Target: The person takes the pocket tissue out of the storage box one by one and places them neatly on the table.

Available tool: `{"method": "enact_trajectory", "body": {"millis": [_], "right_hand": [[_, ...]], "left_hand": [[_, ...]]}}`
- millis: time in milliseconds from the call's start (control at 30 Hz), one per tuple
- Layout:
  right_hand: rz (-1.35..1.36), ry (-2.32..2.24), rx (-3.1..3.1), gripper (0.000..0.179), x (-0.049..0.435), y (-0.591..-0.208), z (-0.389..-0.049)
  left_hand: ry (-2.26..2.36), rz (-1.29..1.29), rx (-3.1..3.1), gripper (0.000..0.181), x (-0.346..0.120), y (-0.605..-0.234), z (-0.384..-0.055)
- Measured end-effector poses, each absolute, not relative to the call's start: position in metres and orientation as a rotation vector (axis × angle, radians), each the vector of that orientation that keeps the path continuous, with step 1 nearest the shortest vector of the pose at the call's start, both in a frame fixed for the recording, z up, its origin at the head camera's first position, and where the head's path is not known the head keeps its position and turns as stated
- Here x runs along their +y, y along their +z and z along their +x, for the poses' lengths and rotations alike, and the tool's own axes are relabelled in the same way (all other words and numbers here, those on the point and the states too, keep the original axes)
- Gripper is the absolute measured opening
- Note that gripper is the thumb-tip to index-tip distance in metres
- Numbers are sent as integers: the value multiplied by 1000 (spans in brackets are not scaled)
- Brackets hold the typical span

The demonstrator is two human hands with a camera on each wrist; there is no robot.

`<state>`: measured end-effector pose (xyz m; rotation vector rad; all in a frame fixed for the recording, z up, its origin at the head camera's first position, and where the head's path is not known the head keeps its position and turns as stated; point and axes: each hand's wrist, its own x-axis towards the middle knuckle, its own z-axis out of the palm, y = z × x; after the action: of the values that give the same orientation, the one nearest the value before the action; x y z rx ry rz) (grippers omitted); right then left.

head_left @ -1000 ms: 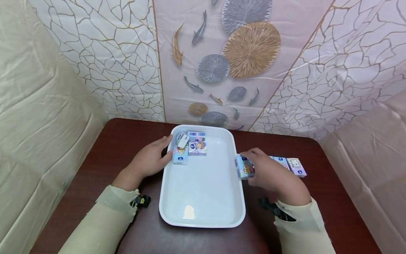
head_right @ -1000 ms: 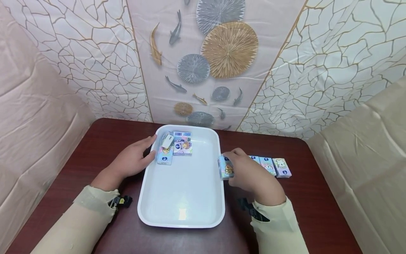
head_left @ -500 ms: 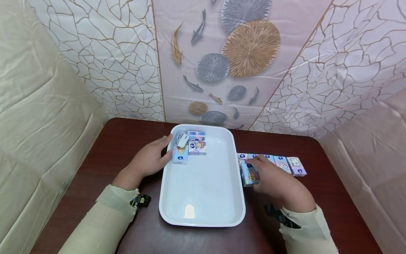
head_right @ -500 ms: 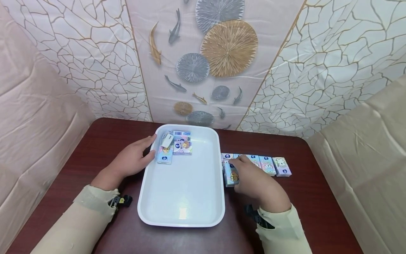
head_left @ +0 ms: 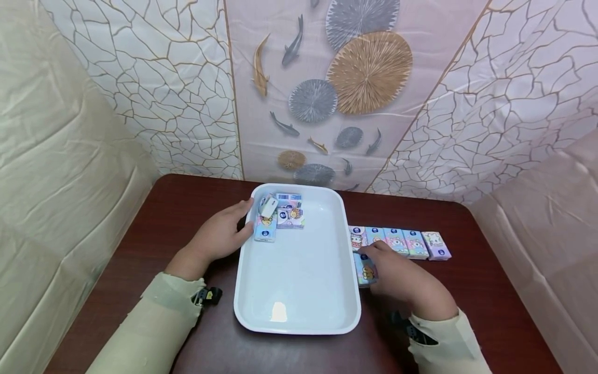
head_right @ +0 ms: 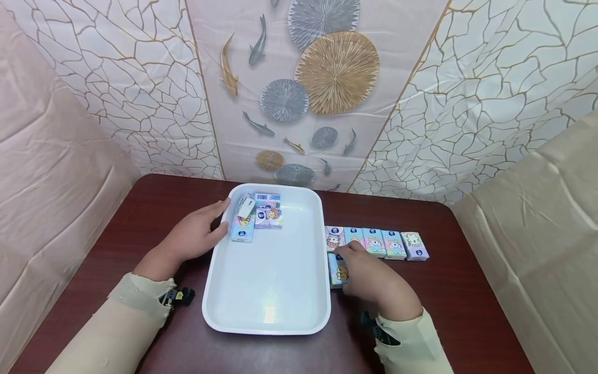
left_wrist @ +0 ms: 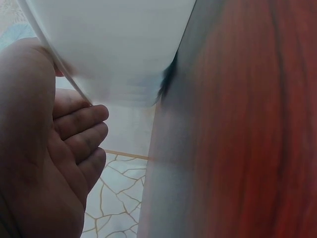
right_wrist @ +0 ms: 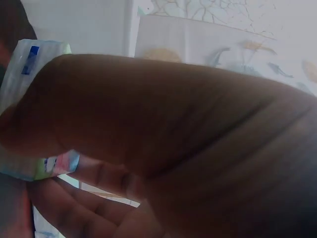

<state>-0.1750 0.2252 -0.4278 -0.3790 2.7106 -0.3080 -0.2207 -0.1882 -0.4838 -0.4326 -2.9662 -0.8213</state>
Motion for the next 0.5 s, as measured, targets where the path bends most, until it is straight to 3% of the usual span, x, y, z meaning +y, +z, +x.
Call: {"method": "enact_trajectory", "body": {"millis": [500], "right_hand": [[-317,-323,2676,81,223,-439,-176]], "left_hand": [[-823,-420,-2974,72,-191,-481,-220]]}}
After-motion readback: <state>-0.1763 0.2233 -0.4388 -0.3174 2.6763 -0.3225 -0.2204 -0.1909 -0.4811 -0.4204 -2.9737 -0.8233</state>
